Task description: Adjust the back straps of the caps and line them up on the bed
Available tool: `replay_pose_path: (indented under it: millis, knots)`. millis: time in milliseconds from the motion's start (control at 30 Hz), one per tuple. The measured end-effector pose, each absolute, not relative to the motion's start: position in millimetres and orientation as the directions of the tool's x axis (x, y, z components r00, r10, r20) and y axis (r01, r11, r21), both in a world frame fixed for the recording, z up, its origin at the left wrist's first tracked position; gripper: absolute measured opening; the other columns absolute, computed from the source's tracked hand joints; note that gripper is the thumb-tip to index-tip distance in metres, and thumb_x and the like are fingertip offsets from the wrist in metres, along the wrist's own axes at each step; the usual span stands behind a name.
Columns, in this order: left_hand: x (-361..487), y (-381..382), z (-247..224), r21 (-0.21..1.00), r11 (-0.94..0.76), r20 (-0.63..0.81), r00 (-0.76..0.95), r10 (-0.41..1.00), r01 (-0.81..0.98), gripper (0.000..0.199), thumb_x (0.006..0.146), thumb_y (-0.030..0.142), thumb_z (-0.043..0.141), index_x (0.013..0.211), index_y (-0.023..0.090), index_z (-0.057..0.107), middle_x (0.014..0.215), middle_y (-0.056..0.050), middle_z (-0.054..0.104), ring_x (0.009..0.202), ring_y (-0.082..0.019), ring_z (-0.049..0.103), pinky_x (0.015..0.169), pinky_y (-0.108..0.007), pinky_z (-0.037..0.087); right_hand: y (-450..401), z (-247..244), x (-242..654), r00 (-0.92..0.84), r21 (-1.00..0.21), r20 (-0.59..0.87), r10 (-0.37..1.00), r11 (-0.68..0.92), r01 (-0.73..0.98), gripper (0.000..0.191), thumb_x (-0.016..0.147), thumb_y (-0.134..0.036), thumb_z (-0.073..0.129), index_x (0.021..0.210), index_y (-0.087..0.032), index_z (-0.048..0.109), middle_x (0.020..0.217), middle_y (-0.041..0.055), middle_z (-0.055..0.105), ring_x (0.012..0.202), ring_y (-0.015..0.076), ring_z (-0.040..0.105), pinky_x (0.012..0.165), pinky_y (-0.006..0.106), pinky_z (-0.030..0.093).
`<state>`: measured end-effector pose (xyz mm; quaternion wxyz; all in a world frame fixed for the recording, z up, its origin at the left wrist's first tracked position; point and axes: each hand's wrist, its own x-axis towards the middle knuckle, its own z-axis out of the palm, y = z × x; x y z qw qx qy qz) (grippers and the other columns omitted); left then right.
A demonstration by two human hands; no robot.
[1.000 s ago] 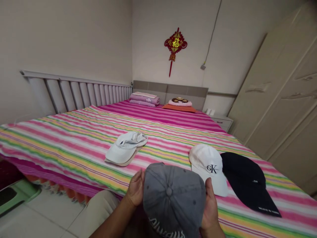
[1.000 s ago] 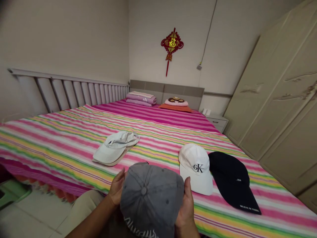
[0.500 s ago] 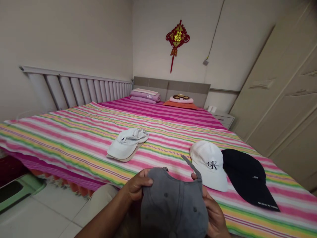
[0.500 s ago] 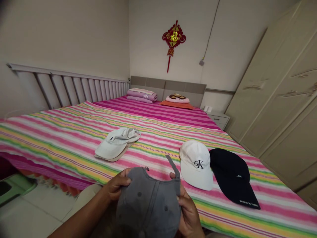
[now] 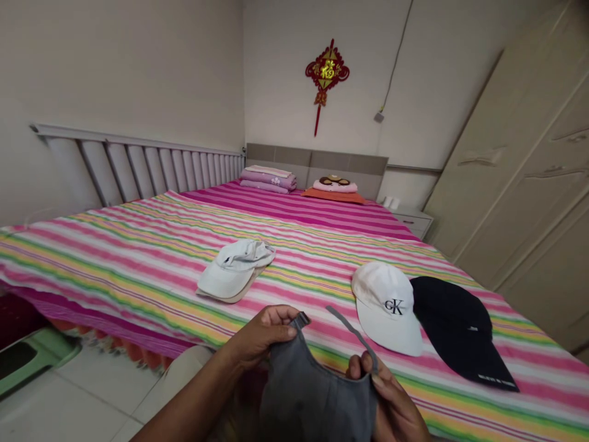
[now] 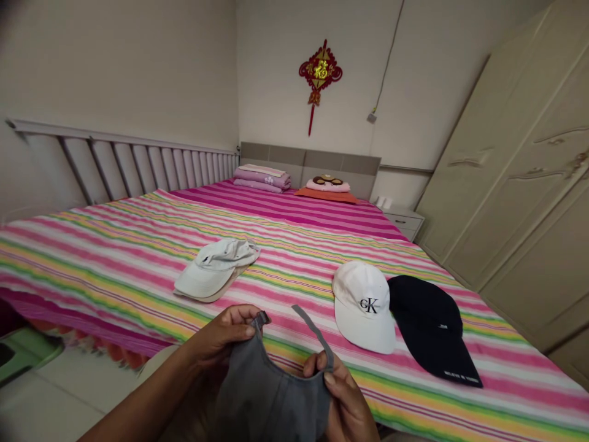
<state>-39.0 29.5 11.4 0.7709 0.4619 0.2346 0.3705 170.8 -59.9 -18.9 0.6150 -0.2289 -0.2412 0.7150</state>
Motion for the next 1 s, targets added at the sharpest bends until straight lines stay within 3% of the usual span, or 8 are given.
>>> replay_pose_path:
  millis: [167, 233, 333, 433, 567, 767, 1000]
  knots:
    - [-34.1, 22.7, 19.0, 0.885, 0.315, -0.031, 0.631, 0.775, -0.344, 0.021, 0.061, 0.026, 0.071, 0.074, 0.010, 0.066, 0.061, -0.004, 0.064, 0.049, -0.008, 0.054, 0.050, -0.017, 0.039, -58.0, -17.2, 170.8, -0.092, -0.662, 0.029, 0.995, -0.049, -0.748, 0.028, 0.076, -0.040, 0.055, 0.059, -0.019, 0.059, 0.061, 0.0008, 0.054, 0.056, 0.0119, 0.049, 0.057, 0.026, 0.042]
    - [-31.8, 21.0, 20.1, 0.893, 0.306, -0.023, 0.645, 0.764, -0.331, 0.019, 0.062, 0.026, 0.070, 0.071, 0.010, 0.066, 0.062, -0.005, 0.065, 0.052, -0.009, 0.055, 0.051, -0.018, 0.040, -57.6, -13.1, 171.0, -0.050, -0.725, 0.038, 0.998, -0.007, -0.689, 0.015, 0.074, -0.034, 0.060, 0.071, -0.019, 0.063, 0.062, 0.0004, 0.055, 0.056, 0.0118, 0.050, 0.055, 0.025, 0.041]
    - [-28.8, 18.9, 20.6, 0.911, 0.274, 0.008, 0.678, 0.735, -0.307, 0.017, 0.063, 0.024, 0.070, 0.072, 0.010, 0.067, 0.064, -0.006, 0.066, 0.057, -0.011, 0.058, 0.056, -0.019, 0.041, -56.9, -3.0, 171.8, -0.012, -0.806, 0.039, 0.999, 0.024, -0.592, 0.022, 0.070, -0.029, 0.065, 0.090, -0.019, 0.062, 0.056, -0.0019, 0.054, 0.048, 0.0094, 0.047, 0.050, 0.023, 0.037]
    - [-26.5, 16.6, 21.4, 0.923, 0.246, 0.031, 0.694, 0.719, -0.297, 0.021, 0.061, 0.024, 0.071, 0.077, 0.010, 0.068, 0.068, -0.007, 0.067, 0.062, -0.013, 0.060, 0.061, -0.021, 0.042, -54.5, 8.3, 171.7, 0.013, -0.871, 0.019, 1.000, 0.022, -0.491, 0.021, 0.074, -0.037, 0.060, 0.081, -0.017, 0.063, 0.049, -0.0030, 0.051, 0.040, 0.0072, 0.041, 0.044, 0.021, 0.033]
    - [-23.5, 14.5, 23.7, 0.933, 0.241, 0.017, 0.701, 0.713, -0.267, 0.022, 0.060, 0.025, 0.071, 0.077, 0.011, 0.069, 0.067, -0.007, 0.068, 0.061, -0.012, 0.059, 0.059, -0.021, 0.042, -50.3, 18.6, 168.9, 0.033, -0.924, 0.029, 0.999, 0.039, -0.381, 0.025, 0.075, -0.039, 0.059, 0.079, -0.014, 0.062, 0.052, -0.0017, 0.054, 0.041, 0.0062, 0.041, 0.044, 0.020, 0.031]
    - [-18.4, 11.4, 23.2, 0.904, 0.341, -0.052, 0.724, 0.688, -0.259, 0.017, 0.061, 0.025, 0.071, 0.071, 0.011, 0.068, 0.061, -0.004, 0.065, 0.050, -0.008, 0.054, 0.051, -0.018, 0.039, -48.2, 26.4, 157.4, -0.082, -0.962, 0.016, 0.997, -0.007, -0.273, 0.025, 0.075, -0.039, 0.058, 0.068, -0.015, 0.052, 0.050, -0.0051, 0.051, 0.034, 0.0020, 0.027, 0.038, 0.019, 0.018]
    - [-14.6, 12.8, 15.2, 0.878, 0.388, -0.046, 0.759, 0.650, -0.279, 0.018, 0.063, 0.024, 0.070, 0.072, 0.010, 0.065, 0.061, -0.003, 0.064, 0.051, -0.007, 0.054, 0.050, -0.016, 0.038, -45.0, 19.7, 149.4, -0.203, -0.986, -0.054, 0.978, -0.084, -0.144, 0.031, 0.073, -0.044, 0.058, 0.064, -0.016, 0.048, 0.045, -0.0075, 0.048, 0.030, 0.0009, 0.027, 0.033, 0.018, 0.012]
